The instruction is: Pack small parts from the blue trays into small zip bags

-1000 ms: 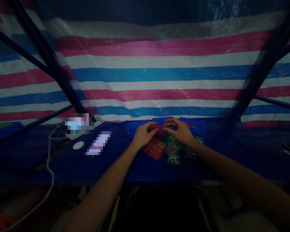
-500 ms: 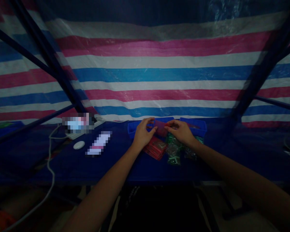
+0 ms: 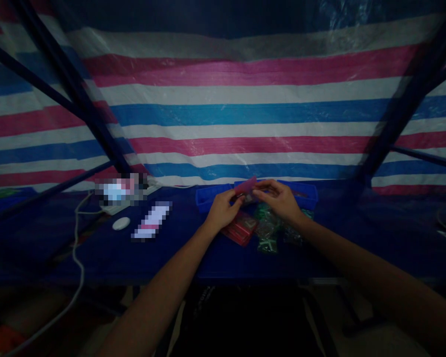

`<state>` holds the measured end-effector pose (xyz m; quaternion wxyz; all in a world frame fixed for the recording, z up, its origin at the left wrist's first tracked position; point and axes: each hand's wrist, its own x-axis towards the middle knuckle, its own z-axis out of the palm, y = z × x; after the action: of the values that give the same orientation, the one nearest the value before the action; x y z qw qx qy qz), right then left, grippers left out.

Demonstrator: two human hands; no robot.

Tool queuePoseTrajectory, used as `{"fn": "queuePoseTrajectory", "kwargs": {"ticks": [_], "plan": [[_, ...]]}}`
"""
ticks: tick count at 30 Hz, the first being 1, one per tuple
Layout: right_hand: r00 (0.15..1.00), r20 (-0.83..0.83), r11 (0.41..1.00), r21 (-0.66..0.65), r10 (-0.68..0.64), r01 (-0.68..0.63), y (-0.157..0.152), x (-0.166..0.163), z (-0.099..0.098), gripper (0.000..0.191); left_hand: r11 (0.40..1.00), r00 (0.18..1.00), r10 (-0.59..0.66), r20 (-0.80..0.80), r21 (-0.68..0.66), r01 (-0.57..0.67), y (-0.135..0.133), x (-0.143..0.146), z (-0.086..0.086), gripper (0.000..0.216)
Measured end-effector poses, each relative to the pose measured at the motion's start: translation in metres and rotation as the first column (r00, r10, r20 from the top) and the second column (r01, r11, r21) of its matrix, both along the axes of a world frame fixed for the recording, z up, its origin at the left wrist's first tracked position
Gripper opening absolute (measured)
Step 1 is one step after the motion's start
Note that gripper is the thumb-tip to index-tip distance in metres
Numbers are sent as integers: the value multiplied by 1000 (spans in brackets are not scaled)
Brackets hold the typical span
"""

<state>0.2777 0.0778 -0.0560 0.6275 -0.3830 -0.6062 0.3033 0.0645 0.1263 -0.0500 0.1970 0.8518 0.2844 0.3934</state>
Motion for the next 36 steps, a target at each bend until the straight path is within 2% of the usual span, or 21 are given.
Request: {"fn": "queuePoseTrajectory", "kwargs": {"ticks": [2,4,6,10,14,18,22,27,29,32,34,36], "plan": [[991,10,989,55,-136,136,3,3,-1,46,1000,999,1,42,-19,0,1,0,0,32],[982,12,979,84,-186,185,5,4,-2,57,999,998,-15,63,-40,18,0,0,1,33],[990,24,988,70,-142,140,6,5,-2,60,997,998,-44,45,-57,46,-2,1,1,34],[999,44,1000,-23,8,-7,5,3,-4,38,987,987,-132,-90,-100,123,-6,1,1,33],[1000,11,998,-62,9,-9,5,4,-4,32,992,984,-114,-137,-74,105,-6,1,1,30],[999,-43,998,-54,-31,29,7,10,-3,45,991,998,-62,25,-117,64,-3,2,0,33],[998,-52,999,-32,-23,21,5,12,0,54,958,967,-67,246,-253,131,2,4,-2,41],[1000,3,999,-34,-21,21,-1,10,5,57,907,932,-114,343,-348,239,6,6,-5,50],[997,5,997,-12,-76,76,0,14,8,54,912,933,-112,341,-338,233,6,6,-6,55],[967,28,965,76,-255,252,4,30,16,49,937,944,-97,316,-292,194,7,5,-6,57],[913,101,914,138,-396,381,7,47,22,40,948,950,-85,299,-269,170,8,3,-6,55],[820,159,830,208,-550,517,8,65,27,34,953,955,-74,288,-263,153,9,2,-5,54]]}}
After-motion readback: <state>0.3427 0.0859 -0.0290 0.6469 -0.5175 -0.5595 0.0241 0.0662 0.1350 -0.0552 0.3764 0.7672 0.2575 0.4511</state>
